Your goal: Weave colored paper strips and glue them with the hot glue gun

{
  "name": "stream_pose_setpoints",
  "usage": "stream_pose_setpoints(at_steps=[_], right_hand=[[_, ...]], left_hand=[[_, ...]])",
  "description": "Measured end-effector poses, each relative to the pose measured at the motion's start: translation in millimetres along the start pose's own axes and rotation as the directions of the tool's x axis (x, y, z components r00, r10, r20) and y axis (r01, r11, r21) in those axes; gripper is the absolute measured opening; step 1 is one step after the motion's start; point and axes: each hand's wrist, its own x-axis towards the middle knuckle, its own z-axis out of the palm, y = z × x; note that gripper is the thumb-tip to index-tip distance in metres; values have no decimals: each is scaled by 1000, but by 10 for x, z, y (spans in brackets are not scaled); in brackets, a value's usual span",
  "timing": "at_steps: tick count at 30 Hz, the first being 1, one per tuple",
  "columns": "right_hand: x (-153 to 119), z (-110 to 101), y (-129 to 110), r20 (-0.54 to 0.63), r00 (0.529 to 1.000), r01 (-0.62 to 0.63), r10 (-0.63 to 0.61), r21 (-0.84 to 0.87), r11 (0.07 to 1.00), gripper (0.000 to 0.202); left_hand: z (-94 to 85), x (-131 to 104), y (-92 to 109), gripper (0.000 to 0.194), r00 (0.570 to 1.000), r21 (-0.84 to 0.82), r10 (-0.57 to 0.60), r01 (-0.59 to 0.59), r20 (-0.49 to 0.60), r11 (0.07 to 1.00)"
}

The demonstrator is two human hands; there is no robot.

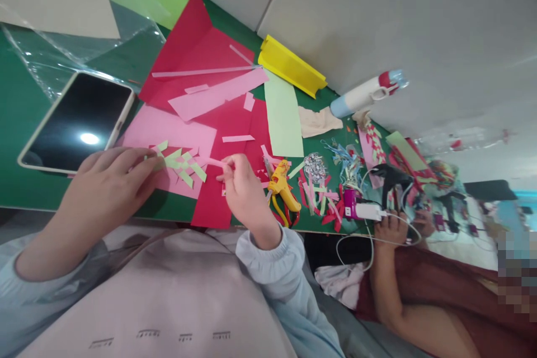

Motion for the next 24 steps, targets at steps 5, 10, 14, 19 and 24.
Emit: stream_pose_setpoints(at_steps=[5,10,14,19,24], right_hand=[[-52,-170,100,-128,988,-53,81,210,976,15],[-117,-241,223,-221,971,-36,95,258,965,14],[-172,-244,274,-237,967,-22,89,273,962,14],[-224,-176,233,-153,983,-50,100,303,952,16],[-305,-89,188,-91,990,-72,104,305,950,12]], left_hand=[[-68,6,75,47,999,9,-38,38,19,999],[-75,-7,147,39,997,7,-52,53,-64,999],[51,35,200,28,978,-12,192,-194,-86,981],[209,150,285,36,884,73,451,-445,-127,893],[178,154,284,30,877,69,465,-460,-120,885]])
